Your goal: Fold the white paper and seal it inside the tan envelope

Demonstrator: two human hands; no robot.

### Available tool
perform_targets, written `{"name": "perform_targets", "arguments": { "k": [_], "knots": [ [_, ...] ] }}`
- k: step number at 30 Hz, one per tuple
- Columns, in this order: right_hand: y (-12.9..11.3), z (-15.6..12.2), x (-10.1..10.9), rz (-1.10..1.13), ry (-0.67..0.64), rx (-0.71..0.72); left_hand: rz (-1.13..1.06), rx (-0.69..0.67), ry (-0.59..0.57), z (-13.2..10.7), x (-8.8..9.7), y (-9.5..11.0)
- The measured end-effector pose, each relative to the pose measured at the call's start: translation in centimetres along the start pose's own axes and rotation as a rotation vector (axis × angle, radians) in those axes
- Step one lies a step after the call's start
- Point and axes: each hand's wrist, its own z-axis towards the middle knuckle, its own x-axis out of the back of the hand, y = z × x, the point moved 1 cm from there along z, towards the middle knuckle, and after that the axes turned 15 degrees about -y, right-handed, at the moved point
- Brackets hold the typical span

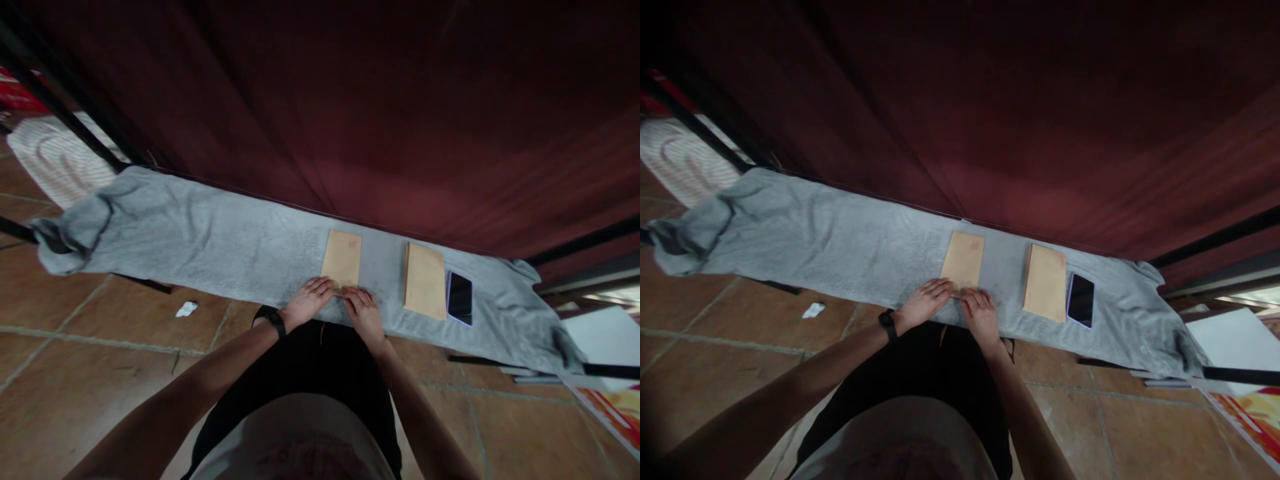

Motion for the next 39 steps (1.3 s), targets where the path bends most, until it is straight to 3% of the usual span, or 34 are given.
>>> {"name": "perform_targets", "arguments": {
  "k": [9,21,32,39],
  "knots": [
    [0.2,0.1,0.5,-0.091,-0.017,-0.056,-0.068,0.094,0.069,0.4,0.3,0.2],
    [-0.6,0.5,-0.7,0.023,-0.078,0.039,0.145,-0.010,-0.126,0.6,0.4,1.3],
    [0.3,-0.4,-1.1,0.082,-0.069,0.033,0.203,-0.025,-0.203,-0.3,0.9,1.3],
    [0.2,-0.4,-1.2,0.097,-0.037,0.047,0.008,-0.025,-0.124,1.2,1.9,1.2]
  ]
}}
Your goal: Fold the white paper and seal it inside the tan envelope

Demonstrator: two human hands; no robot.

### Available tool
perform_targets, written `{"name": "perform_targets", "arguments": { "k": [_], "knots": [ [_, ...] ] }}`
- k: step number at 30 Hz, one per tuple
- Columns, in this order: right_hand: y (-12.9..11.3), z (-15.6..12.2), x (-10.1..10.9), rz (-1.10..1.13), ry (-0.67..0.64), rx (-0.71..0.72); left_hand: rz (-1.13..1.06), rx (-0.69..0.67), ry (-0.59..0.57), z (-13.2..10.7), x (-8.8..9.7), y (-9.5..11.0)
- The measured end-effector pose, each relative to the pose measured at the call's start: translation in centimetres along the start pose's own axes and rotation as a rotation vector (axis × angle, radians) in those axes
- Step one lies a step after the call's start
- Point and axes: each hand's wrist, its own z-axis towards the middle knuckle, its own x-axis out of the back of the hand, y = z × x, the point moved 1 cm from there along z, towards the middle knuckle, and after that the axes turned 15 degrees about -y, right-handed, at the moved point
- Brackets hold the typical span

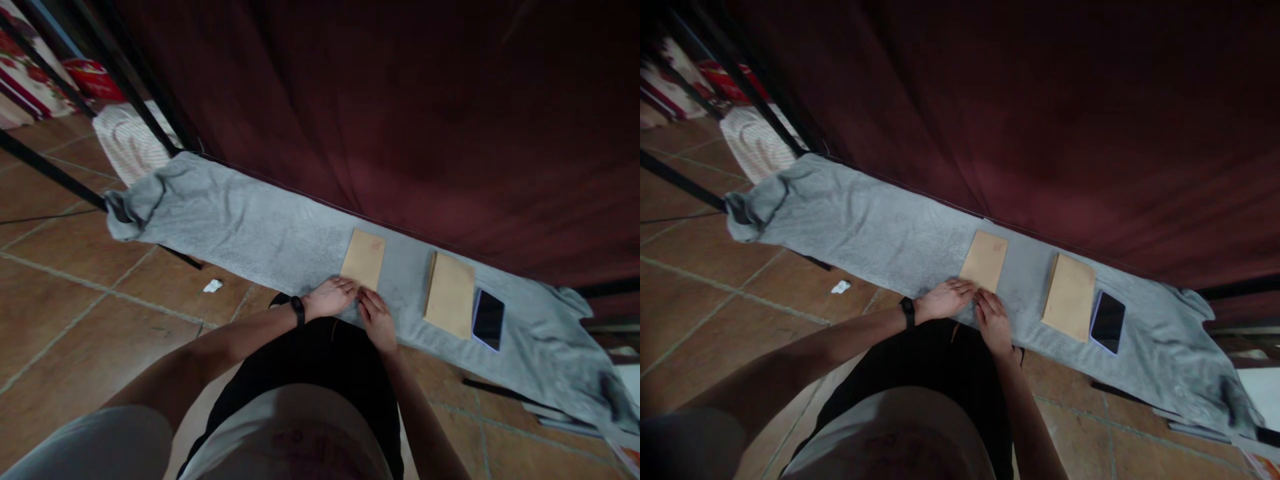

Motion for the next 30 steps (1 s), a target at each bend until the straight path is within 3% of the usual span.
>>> {"name": "perform_targets", "arguments": {
  "k": [3,11,16,22,30],
  "knots": [
    [-0.3,0.1,-0.1,-0.003,0.037,-0.012,-0.052,-0.007,0.047,2.3,0.7,-1.4],
    [-1.2,0.6,0.6,0.023,0.054,0.018,-0.026,0.135,0.111,10.1,1.6,-8.2],
    [-1.5,0.8,0.9,0.039,0.080,0.003,-0.002,0.126,0.100,13.7,1.0,-9.9],
    [-1.7,1.1,1.1,0.057,0.071,-0.018,0.017,0.088,0.078,13.7,0.0,-9.7],
    [-1.6,1.1,1.1,0.045,0.055,-0.032,0.031,-0.086,0.029,11.0,-0.3,-6.7]
  ]
}}
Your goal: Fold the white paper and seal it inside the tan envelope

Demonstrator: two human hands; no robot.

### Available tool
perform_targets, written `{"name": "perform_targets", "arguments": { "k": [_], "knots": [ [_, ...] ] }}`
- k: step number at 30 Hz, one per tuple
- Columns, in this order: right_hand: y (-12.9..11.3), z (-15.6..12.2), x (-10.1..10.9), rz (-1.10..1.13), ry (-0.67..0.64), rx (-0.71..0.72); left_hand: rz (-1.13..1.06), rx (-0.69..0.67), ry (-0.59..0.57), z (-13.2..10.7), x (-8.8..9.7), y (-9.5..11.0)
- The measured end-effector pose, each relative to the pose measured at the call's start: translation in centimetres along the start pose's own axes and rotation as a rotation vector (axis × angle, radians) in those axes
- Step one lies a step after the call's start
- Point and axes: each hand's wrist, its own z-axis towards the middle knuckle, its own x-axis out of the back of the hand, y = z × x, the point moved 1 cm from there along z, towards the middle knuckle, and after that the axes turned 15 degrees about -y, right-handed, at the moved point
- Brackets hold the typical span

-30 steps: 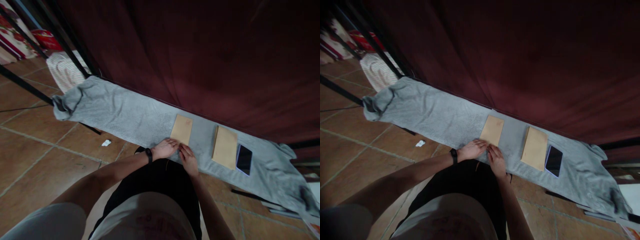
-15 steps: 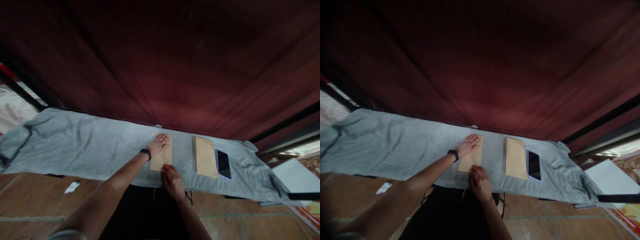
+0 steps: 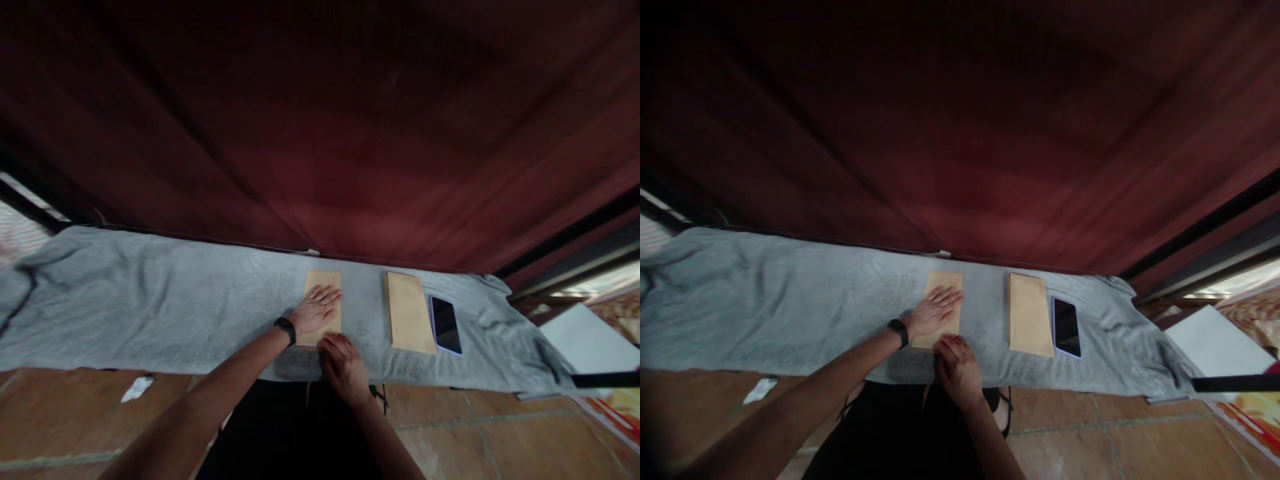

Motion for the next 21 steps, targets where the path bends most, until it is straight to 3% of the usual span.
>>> {"name": "perform_targets", "arguments": {
  "k": [8,15,21],
  "knots": [
    [0.3,-0.4,-0.3,-0.045,-0.006,0.015,-0.071,-0.111,-0.038,-4.2,0.0,2.8],
    [0.7,-0.5,-0.5,-0.029,0.038,0.000,-0.171,-0.041,0.007,-9.5,-0.3,4.4],
    [1.0,-0.6,-0.8,-0.005,0.051,-0.030,-0.207,0.097,0.148,-12.2,-1.4,5.0]
  ]
}}
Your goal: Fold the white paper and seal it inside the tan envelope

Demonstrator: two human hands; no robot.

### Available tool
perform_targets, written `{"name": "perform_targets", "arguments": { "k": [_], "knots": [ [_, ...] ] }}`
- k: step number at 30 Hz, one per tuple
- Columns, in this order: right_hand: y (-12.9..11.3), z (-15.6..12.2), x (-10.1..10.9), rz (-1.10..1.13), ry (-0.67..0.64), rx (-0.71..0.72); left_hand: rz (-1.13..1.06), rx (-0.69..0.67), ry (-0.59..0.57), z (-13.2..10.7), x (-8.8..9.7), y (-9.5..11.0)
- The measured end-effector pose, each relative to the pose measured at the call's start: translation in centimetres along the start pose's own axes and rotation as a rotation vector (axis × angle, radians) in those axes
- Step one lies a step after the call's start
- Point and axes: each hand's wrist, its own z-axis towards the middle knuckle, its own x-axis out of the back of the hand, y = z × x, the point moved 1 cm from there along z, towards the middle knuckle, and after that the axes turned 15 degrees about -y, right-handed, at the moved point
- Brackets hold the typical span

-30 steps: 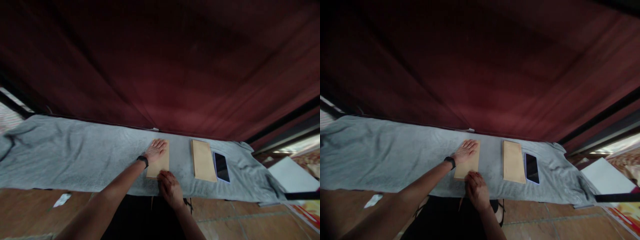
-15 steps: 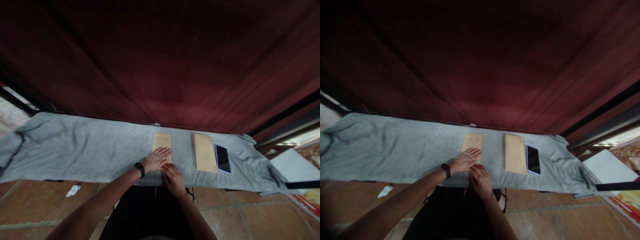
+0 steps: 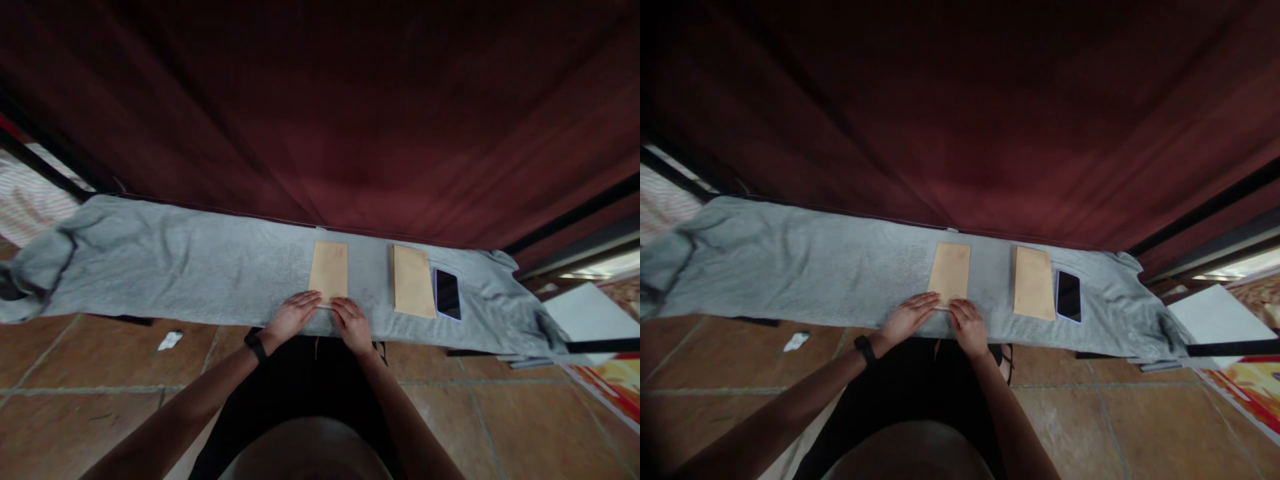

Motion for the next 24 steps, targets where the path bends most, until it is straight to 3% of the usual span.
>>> {"name": "perform_targets", "arguments": {
  "k": [11,14,17,24],
  "knots": [
    [-1.4,0.1,0.0,-0.002,-0.030,0.024,0.018,-0.005,0.071,-0.5,0.1,0.7],
    [-1.8,0.5,-0.2,-0.022,-0.020,-0.029,0.009,-0.003,0.070,-0.5,0.1,0.7],
    [-1.4,0.5,-0.1,-0.028,-0.003,-0.091,-0.015,-0.013,0.077,-0.4,0.0,0.6],
    [0.1,-0.5,0.5,-0.009,-0.027,-0.087,-0.062,0.011,0.116,-0.5,0.0,0.7]
  ]
}}
